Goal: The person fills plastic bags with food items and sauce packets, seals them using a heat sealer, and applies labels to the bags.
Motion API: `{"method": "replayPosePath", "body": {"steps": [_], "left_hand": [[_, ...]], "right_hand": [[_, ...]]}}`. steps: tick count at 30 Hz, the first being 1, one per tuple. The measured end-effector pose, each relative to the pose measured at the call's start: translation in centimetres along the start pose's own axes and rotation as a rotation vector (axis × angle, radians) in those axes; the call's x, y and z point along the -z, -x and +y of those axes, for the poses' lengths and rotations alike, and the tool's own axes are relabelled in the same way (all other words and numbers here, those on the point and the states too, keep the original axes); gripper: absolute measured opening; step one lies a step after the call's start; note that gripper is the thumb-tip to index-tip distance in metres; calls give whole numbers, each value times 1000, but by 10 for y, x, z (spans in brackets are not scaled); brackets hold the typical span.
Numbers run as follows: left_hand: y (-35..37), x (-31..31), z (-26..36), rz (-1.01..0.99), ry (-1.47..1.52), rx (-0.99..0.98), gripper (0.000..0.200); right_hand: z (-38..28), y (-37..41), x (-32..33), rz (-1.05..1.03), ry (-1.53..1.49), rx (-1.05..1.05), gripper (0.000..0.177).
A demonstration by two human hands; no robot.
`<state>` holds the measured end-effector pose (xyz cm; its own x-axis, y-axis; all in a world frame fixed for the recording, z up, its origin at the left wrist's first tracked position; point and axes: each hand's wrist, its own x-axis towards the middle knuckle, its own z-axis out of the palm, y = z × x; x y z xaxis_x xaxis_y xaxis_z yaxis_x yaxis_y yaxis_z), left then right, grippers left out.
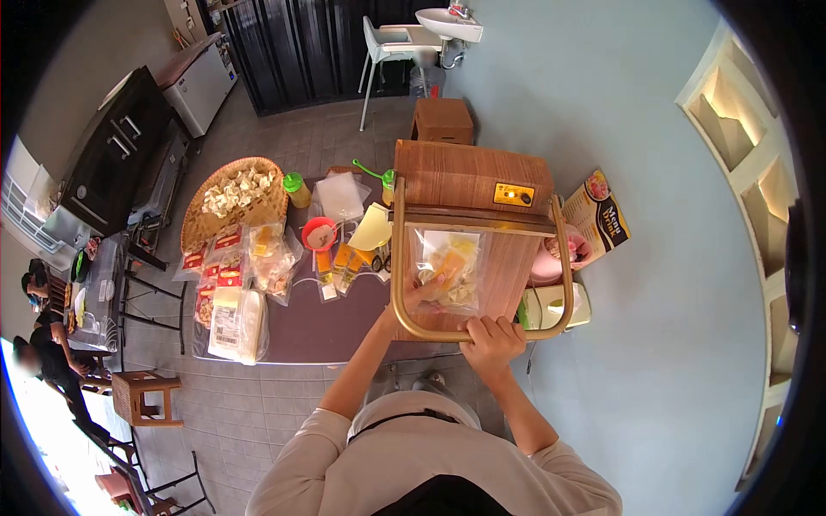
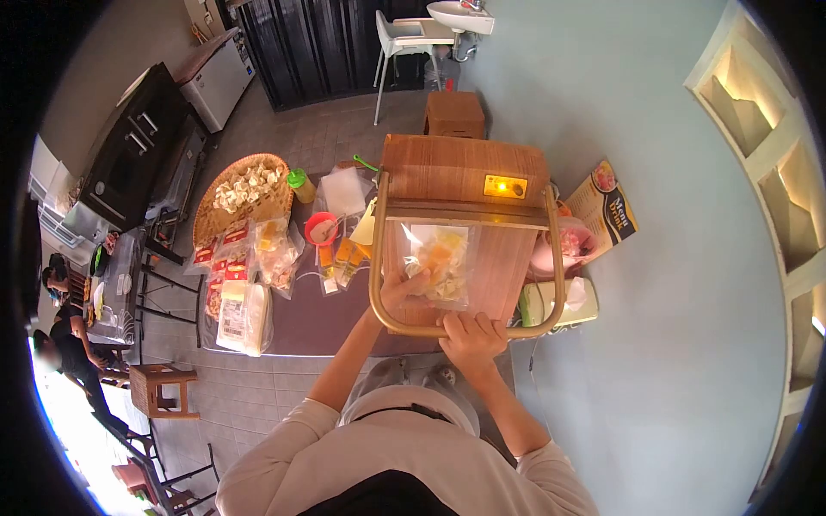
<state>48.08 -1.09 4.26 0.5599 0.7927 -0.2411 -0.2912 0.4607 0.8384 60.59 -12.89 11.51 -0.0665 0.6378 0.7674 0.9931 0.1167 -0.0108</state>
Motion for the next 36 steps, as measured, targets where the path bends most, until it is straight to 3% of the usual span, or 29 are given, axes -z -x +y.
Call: {"method": "replayPosePath", "body": {"steps": [14, 19, 20, 22, 26, 30, 36], "left_hand": [[-1, 3, -1, -18, -30, 41, 43], [2, -6, 2, -11, 45, -66, 44], [0, -2, 1, -7, 44, -68, 44], [-4, 5, -6, 17, -345, -163, 45], [13, -16, 8, 69, -51, -75, 45], [18, -22, 16, 82, -69, -64, 42], [22, -28, 24, 91, -145, -66, 37]], "right_hand": [[1, -3, 5, -15, 14, 4, 22], [11, -26, 20, -38, -135, 86, 22], [13, -38, 26, -37, -139, 88, 22], [21, -77, 40, 115, -95, 150, 22], [36, -179, 35, 437, 57, 211, 24], [49, -235, 23, 424, 77, 171, 20], [55, -247, 15, 364, 100, 123, 18]]}}
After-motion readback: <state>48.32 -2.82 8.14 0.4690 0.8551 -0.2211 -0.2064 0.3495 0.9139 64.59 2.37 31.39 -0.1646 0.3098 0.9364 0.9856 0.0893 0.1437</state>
